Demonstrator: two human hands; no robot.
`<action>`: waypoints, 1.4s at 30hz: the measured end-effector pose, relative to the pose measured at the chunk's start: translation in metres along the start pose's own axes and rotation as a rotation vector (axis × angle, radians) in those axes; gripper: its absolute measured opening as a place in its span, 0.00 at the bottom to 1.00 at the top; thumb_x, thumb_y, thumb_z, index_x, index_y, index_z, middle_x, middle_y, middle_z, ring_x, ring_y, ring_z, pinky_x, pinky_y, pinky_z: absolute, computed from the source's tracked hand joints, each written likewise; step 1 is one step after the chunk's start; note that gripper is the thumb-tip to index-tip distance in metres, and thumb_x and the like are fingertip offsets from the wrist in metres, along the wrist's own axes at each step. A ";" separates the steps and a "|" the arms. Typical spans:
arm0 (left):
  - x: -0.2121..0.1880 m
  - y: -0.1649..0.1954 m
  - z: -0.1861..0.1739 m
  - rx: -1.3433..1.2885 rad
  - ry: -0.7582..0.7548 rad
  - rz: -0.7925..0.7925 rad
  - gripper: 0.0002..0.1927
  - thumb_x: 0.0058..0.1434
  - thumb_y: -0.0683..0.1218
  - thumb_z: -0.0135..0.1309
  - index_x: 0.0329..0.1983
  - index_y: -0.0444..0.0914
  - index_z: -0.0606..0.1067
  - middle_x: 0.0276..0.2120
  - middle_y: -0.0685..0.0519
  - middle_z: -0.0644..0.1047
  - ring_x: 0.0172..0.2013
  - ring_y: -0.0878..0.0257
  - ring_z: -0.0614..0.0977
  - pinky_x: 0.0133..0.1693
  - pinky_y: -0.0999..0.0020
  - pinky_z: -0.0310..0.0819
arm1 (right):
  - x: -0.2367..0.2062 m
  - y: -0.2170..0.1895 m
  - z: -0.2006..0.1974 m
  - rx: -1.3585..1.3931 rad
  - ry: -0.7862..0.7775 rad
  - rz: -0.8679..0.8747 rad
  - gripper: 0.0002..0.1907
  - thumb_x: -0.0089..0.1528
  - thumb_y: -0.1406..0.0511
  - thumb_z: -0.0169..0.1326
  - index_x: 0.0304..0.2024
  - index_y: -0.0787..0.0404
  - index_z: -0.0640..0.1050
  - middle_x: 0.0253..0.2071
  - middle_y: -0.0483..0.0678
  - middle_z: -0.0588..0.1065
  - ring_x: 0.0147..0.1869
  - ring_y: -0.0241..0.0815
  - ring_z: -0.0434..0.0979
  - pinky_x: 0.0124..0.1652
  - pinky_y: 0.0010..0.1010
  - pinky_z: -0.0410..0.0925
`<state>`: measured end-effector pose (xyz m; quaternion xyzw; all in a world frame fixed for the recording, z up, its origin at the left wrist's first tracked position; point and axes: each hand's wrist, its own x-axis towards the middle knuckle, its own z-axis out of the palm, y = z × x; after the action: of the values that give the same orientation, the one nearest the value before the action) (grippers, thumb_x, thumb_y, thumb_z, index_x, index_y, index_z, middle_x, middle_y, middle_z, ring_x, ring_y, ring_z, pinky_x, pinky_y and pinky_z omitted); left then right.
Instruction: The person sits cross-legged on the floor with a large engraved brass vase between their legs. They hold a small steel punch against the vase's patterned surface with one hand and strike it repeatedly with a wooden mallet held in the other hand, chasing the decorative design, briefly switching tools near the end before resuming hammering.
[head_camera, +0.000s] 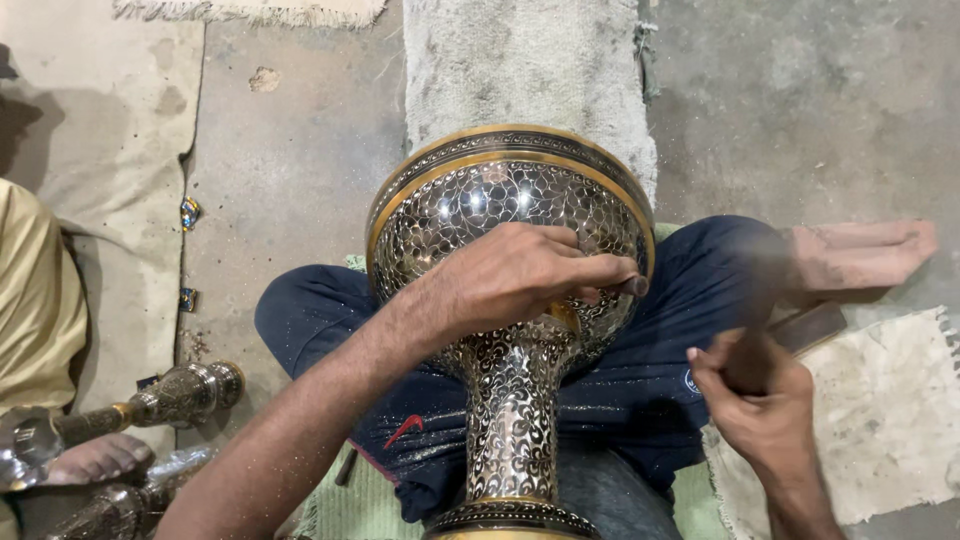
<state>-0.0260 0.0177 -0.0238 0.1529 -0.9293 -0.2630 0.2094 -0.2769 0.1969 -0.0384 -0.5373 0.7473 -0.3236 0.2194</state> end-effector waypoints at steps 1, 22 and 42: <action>0.000 -0.001 0.000 -0.012 0.011 0.006 0.27 0.59 0.47 0.61 0.62 0.50 0.71 0.38 0.55 0.85 0.45 0.59 0.85 0.44 0.65 0.85 | 0.000 0.000 0.001 -0.215 -0.043 0.029 0.10 0.54 0.76 0.64 0.38 0.67 0.78 0.19 0.53 0.70 0.21 0.38 0.71 0.28 0.28 0.65; 0.004 -0.006 -0.002 -0.037 -0.055 0.016 0.26 0.62 0.44 0.60 0.63 0.52 0.70 0.40 0.52 0.84 0.41 0.60 0.86 0.39 0.67 0.87 | 0.002 -0.022 0.004 0.597 0.124 -0.093 0.10 0.63 0.71 0.61 0.38 0.62 0.71 0.32 0.45 0.74 0.35 0.29 0.73 0.36 0.21 0.68; 0.009 -0.005 -0.009 -0.080 -0.063 0.060 0.23 0.66 0.41 0.56 0.64 0.50 0.71 0.40 0.52 0.84 0.41 0.61 0.87 0.39 0.68 0.88 | -0.010 0.016 0.014 0.519 0.086 -0.050 0.09 0.60 0.73 0.62 0.36 0.62 0.73 0.31 0.40 0.73 0.35 0.25 0.72 0.38 0.19 0.68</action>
<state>-0.0289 0.0061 -0.0164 0.1083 -0.9283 -0.2982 0.1939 -0.2745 0.2065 -0.0602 -0.4672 0.6343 -0.5324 0.3097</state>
